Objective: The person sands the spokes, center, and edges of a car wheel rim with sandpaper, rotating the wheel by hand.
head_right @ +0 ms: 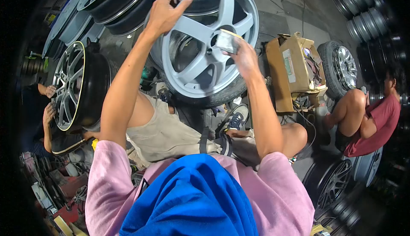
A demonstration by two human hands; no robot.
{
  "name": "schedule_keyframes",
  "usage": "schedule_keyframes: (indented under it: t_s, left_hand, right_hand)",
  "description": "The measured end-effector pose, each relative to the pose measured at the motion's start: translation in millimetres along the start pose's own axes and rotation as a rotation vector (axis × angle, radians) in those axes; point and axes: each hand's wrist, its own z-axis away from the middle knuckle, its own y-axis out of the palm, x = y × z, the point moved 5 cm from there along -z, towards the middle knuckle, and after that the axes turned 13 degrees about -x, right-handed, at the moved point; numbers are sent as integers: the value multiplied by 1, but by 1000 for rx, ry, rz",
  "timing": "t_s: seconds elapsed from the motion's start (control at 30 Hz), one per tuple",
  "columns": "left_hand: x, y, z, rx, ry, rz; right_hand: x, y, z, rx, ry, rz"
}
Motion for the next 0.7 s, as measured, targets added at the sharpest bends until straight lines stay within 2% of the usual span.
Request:
schedule_keyframes:
  t_s: [0.07, 0.13, 0.17, 0.23, 0.3, 0.37, 0.5, 0.57, 0.63, 0.7]
  left_hand:
    - [-17, 3, 9, 21, 63, 16]
    - [-32, 7, 15, -5, 179, 65]
    - [-36, 5, 16, -5, 184, 68]
    - [-34, -2, 18, 5, 111, 19]
    - [-32, -18, 20, -1, 154, -14]
    - [-33, -41, 34, 167, -20, -140]
    - [-33, -59, 88, 402, -140, -217]
    - [-37, -64, 117, 288, -58, -136]
    - [-34, -67, 126, 300, -34, -160]
    - [-36, -64, 130, 254, 65, -158]
  right_hand:
    - [-16, -44, 0, -75, -82, 84]
    - [-37, -98, 10, -304, -315, 545]
    - [-63, -124, 12, -347, -272, 483]
    - [-114, -151, 21, -332, -52, 374]
    - [-148, -149, 25, -350, -9, 469]
    - [-156, -124, 28, -277, -19, 475]
    - [-186, -108, 23, -251, 98, 491]
    - [-191, -107, 24, -236, 135, 414]
    - [-195, -103, 25, -205, 197, 268]
    - [-195, -100, 32, -259, 202, 291]
